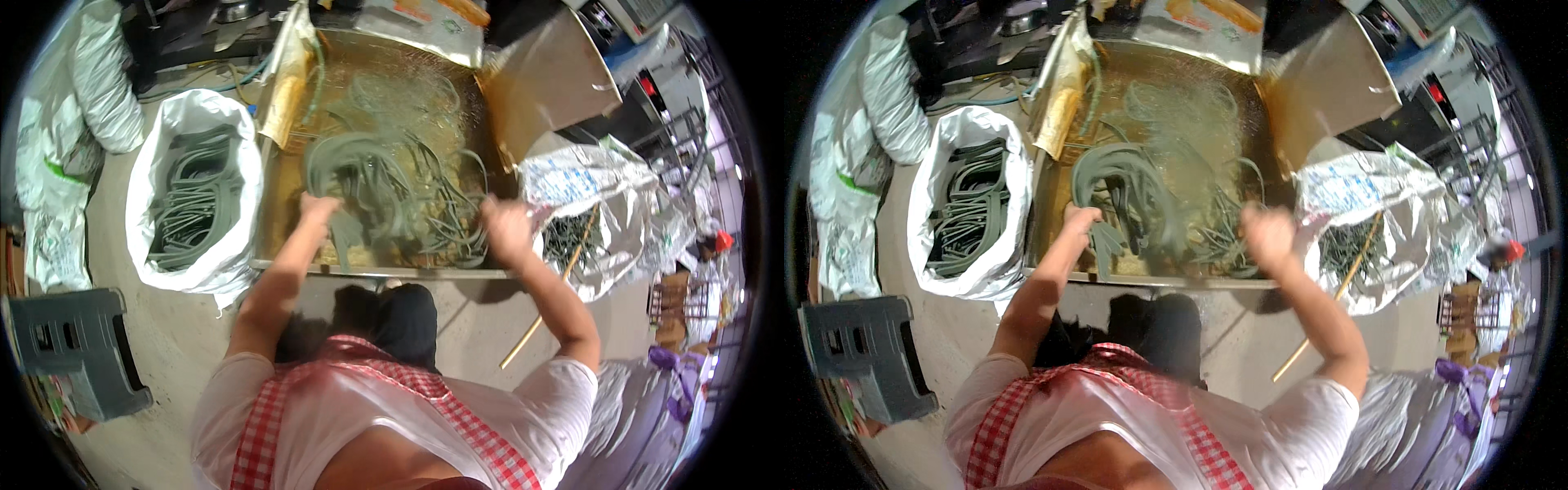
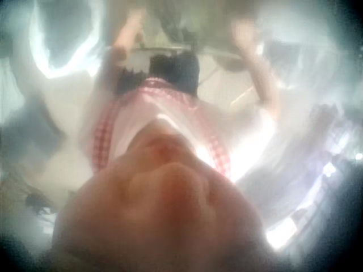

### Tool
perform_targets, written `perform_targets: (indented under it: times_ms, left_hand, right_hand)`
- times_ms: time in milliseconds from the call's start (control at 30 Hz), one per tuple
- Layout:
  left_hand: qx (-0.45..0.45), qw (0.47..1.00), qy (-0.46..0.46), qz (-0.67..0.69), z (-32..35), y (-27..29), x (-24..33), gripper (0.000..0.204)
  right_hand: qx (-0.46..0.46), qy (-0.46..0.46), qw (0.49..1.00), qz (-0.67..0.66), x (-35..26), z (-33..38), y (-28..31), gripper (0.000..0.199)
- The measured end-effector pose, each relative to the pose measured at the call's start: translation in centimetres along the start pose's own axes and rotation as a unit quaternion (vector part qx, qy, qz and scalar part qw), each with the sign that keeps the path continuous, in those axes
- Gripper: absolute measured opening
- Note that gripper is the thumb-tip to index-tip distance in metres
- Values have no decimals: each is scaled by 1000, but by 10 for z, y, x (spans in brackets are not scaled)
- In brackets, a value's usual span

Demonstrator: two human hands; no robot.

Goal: The person uses a wooden stick to stir green plastic straps submerged in a water-filled tray, then removes the straps by hand and places them into a large white bag.

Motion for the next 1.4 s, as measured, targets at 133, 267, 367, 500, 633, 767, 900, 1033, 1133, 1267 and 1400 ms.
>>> perform_targets:
  times_ms: [133,267,367,500,633,767,900,1033,1133,1267,1400]
  left_hand:
    - [-41,991,93,92,-21,17,-55,12]
    - [-40,999,27,17,-6,18,-22,17]
    - [-27,999,40,-6,7,13,-5,33]
    - [-27,998,32,45,6,6,-10,33]
    - [-23,997,-74,12,24,-19,18,40]
    - [46,985,-161,-31,24,-3,33,44]
    - [-47,979,-199,-3,53,-30,63,48]
    - [-250,941,-200,107,84,-52,90,67]
    - [-253,947,-173,97,82,-27,104,82]
    - [-290,937,-181,64,73,-15,107,99]
    - [-250,921,-277,111,76,3,139,88]
  right_hand:
    - [143,-305,883,-325,121,-3,21,29]
    - [332,-214,814,-427,111,59,24,28]
    - [501,-262,739,-365,159,105,42,23]
    - [297,-505,736,-338,291,112,-21,48]
    - [78,-611,770,-165,314,121,-115,64]
    - [32,-232,797,-556,68,40,-63,67]
    - [-42,-141,782,-606,-66,-15,-35,110]
    - [-302,-190,436,-826,-108,-41,-130,64]
    - [-332,-221,419,-815,-124,-34,-147,55]
    - [-346,-137,422,-827,-126,-28,-88,57]
    - [-229,-111,474,-843,-128,-30,-34,62]
Point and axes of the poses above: each hand's wrist, its own z-axis away from the middle knuckle, its own y-axis out of the back of the hand, x = y × z, the point moved 8 cm from there along -z, towards the middle knuckle, and after that the axes turned 14 degrees about -y, right-handed, at the moved point
